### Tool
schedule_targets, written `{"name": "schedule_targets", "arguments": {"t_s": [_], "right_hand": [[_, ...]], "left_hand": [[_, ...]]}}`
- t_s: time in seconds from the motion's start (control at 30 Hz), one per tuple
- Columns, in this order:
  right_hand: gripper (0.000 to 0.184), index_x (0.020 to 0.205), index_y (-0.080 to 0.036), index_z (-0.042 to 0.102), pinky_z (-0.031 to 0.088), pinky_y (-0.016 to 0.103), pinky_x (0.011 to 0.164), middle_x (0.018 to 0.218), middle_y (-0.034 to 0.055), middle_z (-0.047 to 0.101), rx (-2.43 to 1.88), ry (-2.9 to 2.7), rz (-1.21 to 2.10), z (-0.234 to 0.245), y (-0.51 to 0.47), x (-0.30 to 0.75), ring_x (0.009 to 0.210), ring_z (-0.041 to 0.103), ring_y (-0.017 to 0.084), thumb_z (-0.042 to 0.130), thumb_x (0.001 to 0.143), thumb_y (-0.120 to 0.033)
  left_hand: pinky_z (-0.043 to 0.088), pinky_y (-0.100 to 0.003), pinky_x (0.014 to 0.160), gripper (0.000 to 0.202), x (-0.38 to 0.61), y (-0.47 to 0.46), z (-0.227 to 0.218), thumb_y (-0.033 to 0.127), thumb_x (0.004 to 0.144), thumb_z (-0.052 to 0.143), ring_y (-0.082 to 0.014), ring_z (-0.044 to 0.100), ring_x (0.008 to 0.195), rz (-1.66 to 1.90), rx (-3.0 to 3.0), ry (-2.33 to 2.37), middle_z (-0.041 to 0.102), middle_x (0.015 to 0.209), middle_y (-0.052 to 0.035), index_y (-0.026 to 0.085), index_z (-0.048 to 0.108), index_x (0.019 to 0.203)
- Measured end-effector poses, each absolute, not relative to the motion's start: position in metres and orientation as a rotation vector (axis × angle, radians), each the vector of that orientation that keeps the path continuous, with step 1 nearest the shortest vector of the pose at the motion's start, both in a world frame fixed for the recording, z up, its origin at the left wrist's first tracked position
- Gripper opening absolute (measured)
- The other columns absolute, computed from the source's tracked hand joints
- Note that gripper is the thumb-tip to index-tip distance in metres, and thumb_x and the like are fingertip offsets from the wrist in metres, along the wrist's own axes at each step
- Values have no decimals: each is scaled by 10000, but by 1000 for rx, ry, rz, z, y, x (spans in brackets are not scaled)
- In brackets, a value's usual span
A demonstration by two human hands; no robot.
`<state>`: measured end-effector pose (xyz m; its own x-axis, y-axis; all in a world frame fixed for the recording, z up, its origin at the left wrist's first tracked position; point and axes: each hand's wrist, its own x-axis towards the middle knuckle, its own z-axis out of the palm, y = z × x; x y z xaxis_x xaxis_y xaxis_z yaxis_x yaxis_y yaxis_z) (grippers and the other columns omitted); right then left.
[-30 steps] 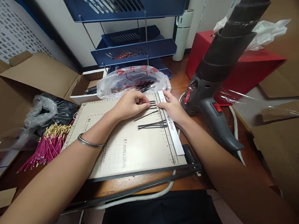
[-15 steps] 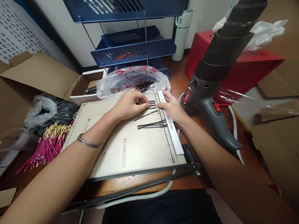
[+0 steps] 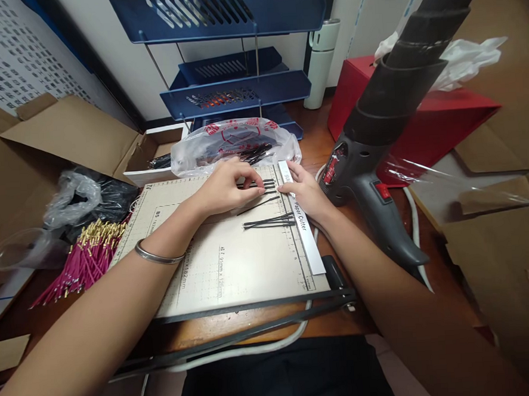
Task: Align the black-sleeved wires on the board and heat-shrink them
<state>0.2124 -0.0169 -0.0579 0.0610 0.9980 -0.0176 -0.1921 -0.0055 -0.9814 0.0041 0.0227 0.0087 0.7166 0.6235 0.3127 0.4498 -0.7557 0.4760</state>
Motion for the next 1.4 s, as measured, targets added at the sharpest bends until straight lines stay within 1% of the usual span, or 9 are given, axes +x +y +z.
{"name": "schedule_targets", "arguments": {"t_s": [0.2, 0.37, 0.53, 0.67, 0.83, 0.97, 1.13, 1.3, 1.4], "right_hand": [[943, 1448, -229, 533, 371, 567, 1340, 1586, 98, 624, -1102, -1013, 1287, -55, -19, 213, 1531, 531, 367, 747, 530, -251], [946, 1443, -223, 531, 355, 568, 1346, 1593, 109, 616, -1106, -1015, 1295, -55, -19, 214, 1523, 536, 373, 753, 524, -264], [919, 1454, -256, 552, 333, 579, 1355, 1600, 67, 615, -1090, -1057, 1281, -58, -19, 216, 1556, 499, 362, 756, 558, -258], [906, 1447, -243, 561, 347, 603, 1345, 1578, 90, 630, -1094, -1069, 1269, -58, -19, 216, 1560, 489, 381, 756, 563, -260], [924, 1443, -236, 539, 351, 599, 1345, 1610, 106, 597, -1093, -1074, 1277, -57, -19, 215, 1557, 494, 381, 759, 547, -272], [897, 1457, -246, 553, 363, 606, 1336, 1573, 85, 633, -1089, -1105, 1257, -59, -18, 215, 1543, 509, 373, 739, 580, -264], [869, 1477, -296, 584, 377, 618, 1328, 1530, 43, 671, -1107, -1126, 1216, -64, -17, 216, 1552, 492, 374, 737, 622, -252], [892, 1502, -291, 572, 371, 611, 1332, 1516, 37, 683, -1108, -1128, 1212, -64, -17, 216, 1541, 504, 372, 734, 627, -242], [885, 1492, -266, 582, 378, 604, 1328, 1516, 58, 683, -1111, -1122, 1211, -62, -18, 216, 1536, 510, 380, 742, 621, -247]], "left_hand": [[408, -359, 828, 205, 3, 24, 7, 381, 888, 717, -194, 563, 794, 593, 2604, 805, 660, 711, -20, 203, 816, 868], [400, -368, 846, 201, 4, 24, 6, 370, 900, 705, -194, 569, 791, 588, 2624, 813, 671, 727, -20, 205, 813, 860], [395, -373, 852, 183, 4, 24, 6, 355, 905, 702, -209, 588, 835, 569, 2634, 830, 708, 768, -27, 212, 810, 870], [400, -376, 856, 190, 5, 24, 6, 365, 905, 700, -216, 591, 855, 559, 2631, 847, 719, 784, -31, 209, 802, 870], [409, -366, 837, 181, 6, 22, 7, 353, 896, 707, -213, 586, 848, 571, 2621, 846, 710, 761, -27, 203, 786, 831], [421, -342, 797, 177, 8, 20, 6, 346, 879, 727, -202, 587, 830, 596, 2585, 873, 704, 739, -26, 195, 771, 799], [428, -329, 753, 199, 8, 20, 5, 369, 864, 731, -197, 587, 798, 611, 2543, 879, 697, 719, -26, 190, 762, 782], [432, -353, 801, 184, 8, 20, 7, 352, 870, 711, -203, 597, 822, 587, 2589, 877, 710, 743, -30, 195, 785, 810], [421, -368, 839, 185, 8, 19, 8, 360, 878, 708, -207, 593, 830, 570, 2624, 874, 705, 736, -25, 206, 798, 831]]}}
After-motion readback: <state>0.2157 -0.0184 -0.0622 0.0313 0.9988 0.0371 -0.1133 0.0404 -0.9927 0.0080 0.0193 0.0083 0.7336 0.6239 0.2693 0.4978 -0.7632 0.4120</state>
